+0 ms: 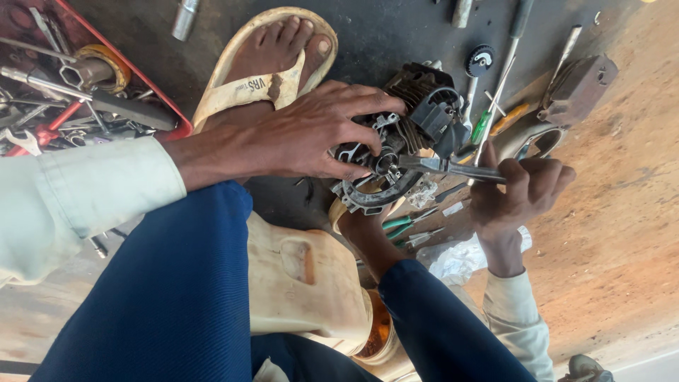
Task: The person sits on the ground repairing a small engine, working on the crankcase and flywheel area. They use pliers to grip and turn parts inside the engine housing, then use a screwdriver and a wrench on bolts, repositioning the engine block by hand between steps.
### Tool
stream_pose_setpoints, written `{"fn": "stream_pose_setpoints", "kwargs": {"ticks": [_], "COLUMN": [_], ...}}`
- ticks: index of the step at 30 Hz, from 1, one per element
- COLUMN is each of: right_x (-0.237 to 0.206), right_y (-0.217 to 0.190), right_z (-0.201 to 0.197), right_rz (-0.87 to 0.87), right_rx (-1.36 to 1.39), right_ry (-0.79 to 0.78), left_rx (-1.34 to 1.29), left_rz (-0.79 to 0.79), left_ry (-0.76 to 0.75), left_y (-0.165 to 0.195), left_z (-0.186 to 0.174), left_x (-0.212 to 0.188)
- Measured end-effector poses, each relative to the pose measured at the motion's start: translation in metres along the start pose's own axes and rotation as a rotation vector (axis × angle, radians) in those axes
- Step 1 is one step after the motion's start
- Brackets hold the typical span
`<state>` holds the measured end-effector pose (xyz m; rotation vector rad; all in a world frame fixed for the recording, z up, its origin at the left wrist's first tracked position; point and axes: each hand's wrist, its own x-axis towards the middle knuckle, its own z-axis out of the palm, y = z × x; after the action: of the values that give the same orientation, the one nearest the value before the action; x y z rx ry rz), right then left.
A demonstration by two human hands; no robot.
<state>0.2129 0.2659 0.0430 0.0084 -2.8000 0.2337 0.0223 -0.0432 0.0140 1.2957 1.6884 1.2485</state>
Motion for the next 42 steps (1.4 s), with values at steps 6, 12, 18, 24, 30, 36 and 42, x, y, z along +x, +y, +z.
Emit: {"fn": "stream_pose_setpoints", "kwargs": {"ticks": [6,12,18,24,30,36,42], "right_x": [-0.003,0.000,0.001,0.003,0.003,0.004,0.010], "right_y": [0.001,-0.003,-0.010,-0.009,-0.003,-0.005,-0.008], "right_z": [0.003,-0.005,-0.005,-0.006,0.002,0.003,0.004], "right_rz": [-0.078,-0.043,-0.024,-0.069,-0.054,-0.095,0.000], "right_rx": [-0.131,-0.078,-0.135,-0.089,-0.063,-0.148,-0.020], "right_ry": [-0.106,-0.043,-0.144,-0.095,-0.003,-0.112,-0.056], "left_rx": [-0.010,-0.013,-0.009,-0.009,0.007,-0.005,-0.005], "left_rz": [0.000,0.001,-0.017,-0.007,-0.018,0.001,-0.013], "left_ry": [0.006,0.014,0.005,0.010,0.007,0.010,0.011], "left_y": [0.000,0.001,0.004,0.005,0.008,0.010,0.007], "left_z": [0.001,-0.002,-0.003,-0.005,-0.008,-0.011,-0.007], "left_x": [-0.001,0.000,0.001,0.003,0.005,0.006,0.004]}}
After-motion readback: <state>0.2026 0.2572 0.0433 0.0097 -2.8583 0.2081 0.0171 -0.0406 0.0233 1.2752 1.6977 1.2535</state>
